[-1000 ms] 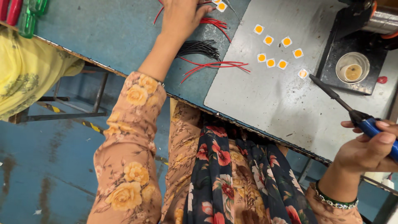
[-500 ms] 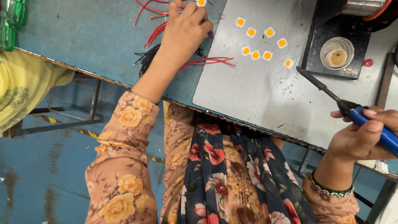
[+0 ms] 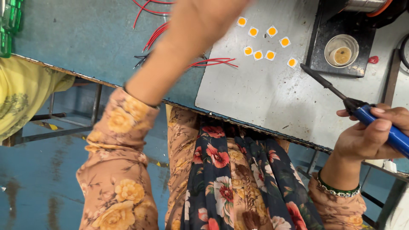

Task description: The person uses a soldering iron to attach red and black wires to small square LED modules on a workbench. They repeatedly pick up wires, position them on the LED pads, apply solder, and place finished units aside.

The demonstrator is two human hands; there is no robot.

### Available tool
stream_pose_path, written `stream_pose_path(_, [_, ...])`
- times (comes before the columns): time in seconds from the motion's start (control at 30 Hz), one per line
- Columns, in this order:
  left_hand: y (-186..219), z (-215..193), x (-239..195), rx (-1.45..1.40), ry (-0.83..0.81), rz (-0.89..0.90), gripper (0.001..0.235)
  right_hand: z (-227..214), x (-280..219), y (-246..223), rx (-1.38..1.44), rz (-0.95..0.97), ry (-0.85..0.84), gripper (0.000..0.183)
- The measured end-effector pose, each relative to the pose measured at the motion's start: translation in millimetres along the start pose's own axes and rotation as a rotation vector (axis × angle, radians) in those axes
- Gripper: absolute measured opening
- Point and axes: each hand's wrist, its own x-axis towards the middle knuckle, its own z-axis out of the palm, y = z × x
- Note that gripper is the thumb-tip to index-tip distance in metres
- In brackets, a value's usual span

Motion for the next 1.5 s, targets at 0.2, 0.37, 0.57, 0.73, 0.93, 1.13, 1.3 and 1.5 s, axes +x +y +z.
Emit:
stream_pose_path(0.2, [82,-5,-12,-0.361,-0.308,-0.353,0.022,-6,-2,-1,-0.018,0.024,0.072,0.043])
stream_pose_path(0.37, [94,25,-24,-0.326,-0.412,-0.440,0.024,-15,-2,-1,-0.027,0.020,0.044,0.046])
stream_pose_path(0.57, [101,45,-21,-0.266,-0.489,-0.380,0.015,-16,-2,1,-0.008,0.010,0.033,0.044])
stream_pose_path(0.73, [106,25,-29,-0.408,-0.520,-0.355,0.019,-24,-4,2,-0.026,0.003,0.050,0.042])
stream_pose_path(0.93, [129,29,-17,-0.276,-0.489,-0.404,0.042,-25,-10,6,-0.005,0.038,0.077,0.042])
stream_pose_path(1.13, [141,43,-13,-0.211,-0.521,-0.308,0.013,-46,-26,9,-0.002,0.118,0.106,0.039])
stream_pose_path(1.3, [137,13,-29,-0.432,-0.556,-0.217,0.012,-61,-35,19,0.025,0.159,0.134,0.036])
stream_pose_path(1.5, [121,-45,-35,-0.496,-0.434,-0.436,0.015,-45,-32,13,0.008,0.155,0.073,0.037])
